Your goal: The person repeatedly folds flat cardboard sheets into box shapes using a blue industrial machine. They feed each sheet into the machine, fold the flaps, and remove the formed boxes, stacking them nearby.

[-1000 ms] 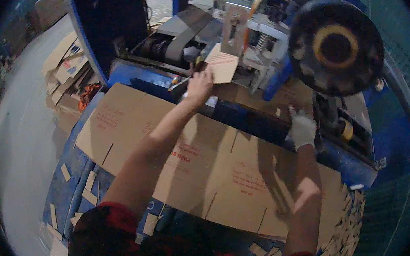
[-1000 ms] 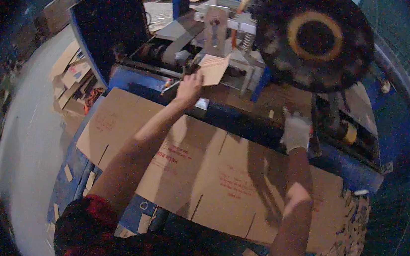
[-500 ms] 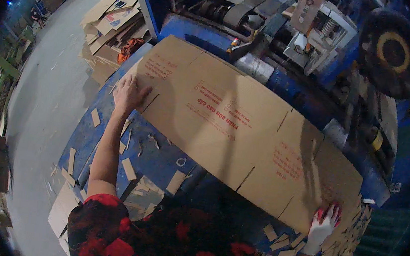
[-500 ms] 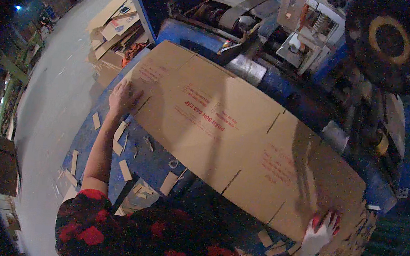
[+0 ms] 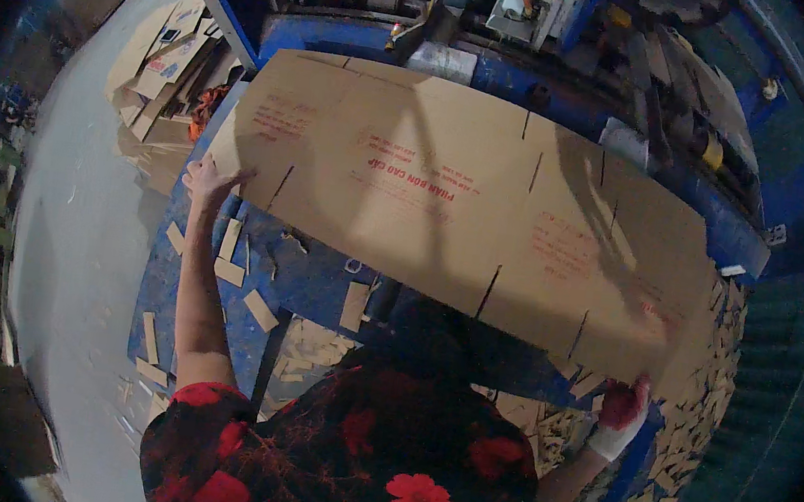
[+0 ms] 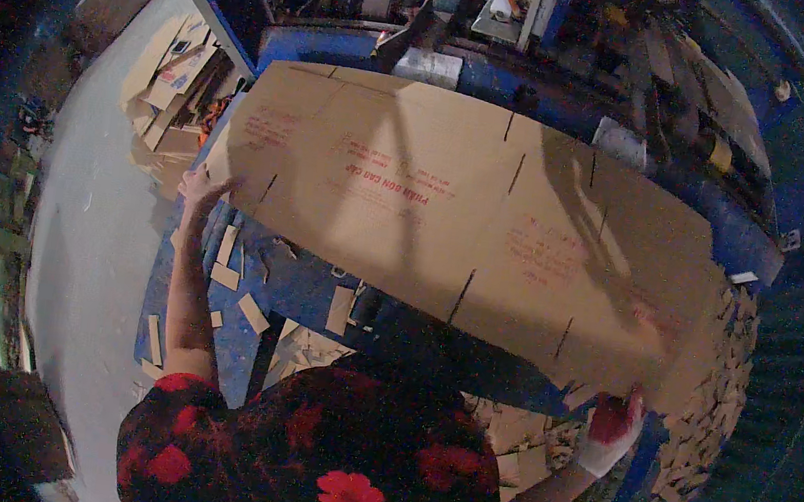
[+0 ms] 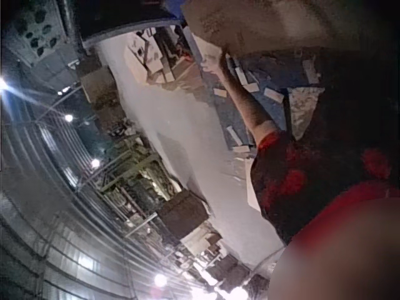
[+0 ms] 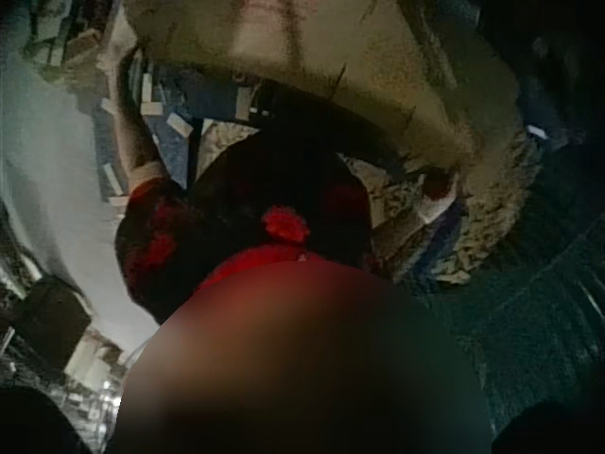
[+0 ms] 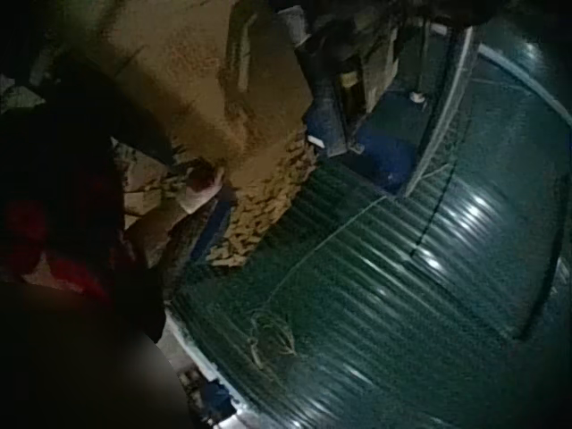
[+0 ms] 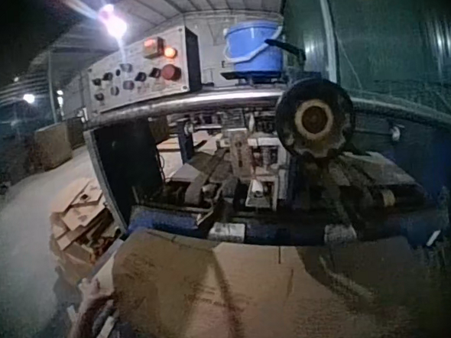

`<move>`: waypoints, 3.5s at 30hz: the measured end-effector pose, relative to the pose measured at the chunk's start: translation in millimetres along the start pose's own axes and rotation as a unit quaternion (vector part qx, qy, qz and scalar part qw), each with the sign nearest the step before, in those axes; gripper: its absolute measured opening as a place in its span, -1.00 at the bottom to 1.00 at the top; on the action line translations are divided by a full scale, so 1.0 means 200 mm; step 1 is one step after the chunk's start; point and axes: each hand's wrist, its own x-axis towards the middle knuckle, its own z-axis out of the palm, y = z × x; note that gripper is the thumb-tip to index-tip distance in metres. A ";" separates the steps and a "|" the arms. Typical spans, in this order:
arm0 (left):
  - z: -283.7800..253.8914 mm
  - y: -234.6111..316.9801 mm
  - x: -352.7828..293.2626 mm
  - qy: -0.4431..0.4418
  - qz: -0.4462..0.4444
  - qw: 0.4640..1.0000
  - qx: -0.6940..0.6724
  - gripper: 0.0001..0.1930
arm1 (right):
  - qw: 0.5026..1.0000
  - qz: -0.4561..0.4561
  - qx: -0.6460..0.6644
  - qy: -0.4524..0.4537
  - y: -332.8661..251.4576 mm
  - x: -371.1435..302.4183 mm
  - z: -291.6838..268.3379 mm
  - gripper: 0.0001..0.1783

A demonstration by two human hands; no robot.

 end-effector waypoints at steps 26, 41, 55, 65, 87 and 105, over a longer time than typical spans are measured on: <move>-0.20 -0.15 -0.07 -0.151 0.269 0.615 -0.726 -0.24 | 0.872 -0.435 -0.202 0.098 -0.50 0.03 0.46 -0.29; -0.95 0.39 0.64 0.066 0.274 0.838 -0.466 -0.46 | 0.627 -0.315 -0.710 0.055 -1.59 0.43 0.97 -0.40; -0.11 0.51 0.99 -0.073 0.226 0.935 -0.265 -0.33 | 0.502 -0.098 -0.859 -0.030 -0.65 1.01 0.93 -0.31; -0.44 0.55 0.96 -0.158 0.252 0.884 -0.361 -0.43 | 0.507 -0.098 -0.856 -0.020 -0.92 0.90 1.07 -0.29; -0.89 0.47 1.33 -0.114 0.335 0.808 -0.471 -0.33 | 0.535 -0.189 -0.818 0.096 -1.44 0.40 1.42 -0.37; 0.41 -0.47 0.10 -0.121 0.144 0.666 -0.722 -0.50 | 0.924 -0.325 -0.013 0.202 0.06 0.03 0.39 -0.08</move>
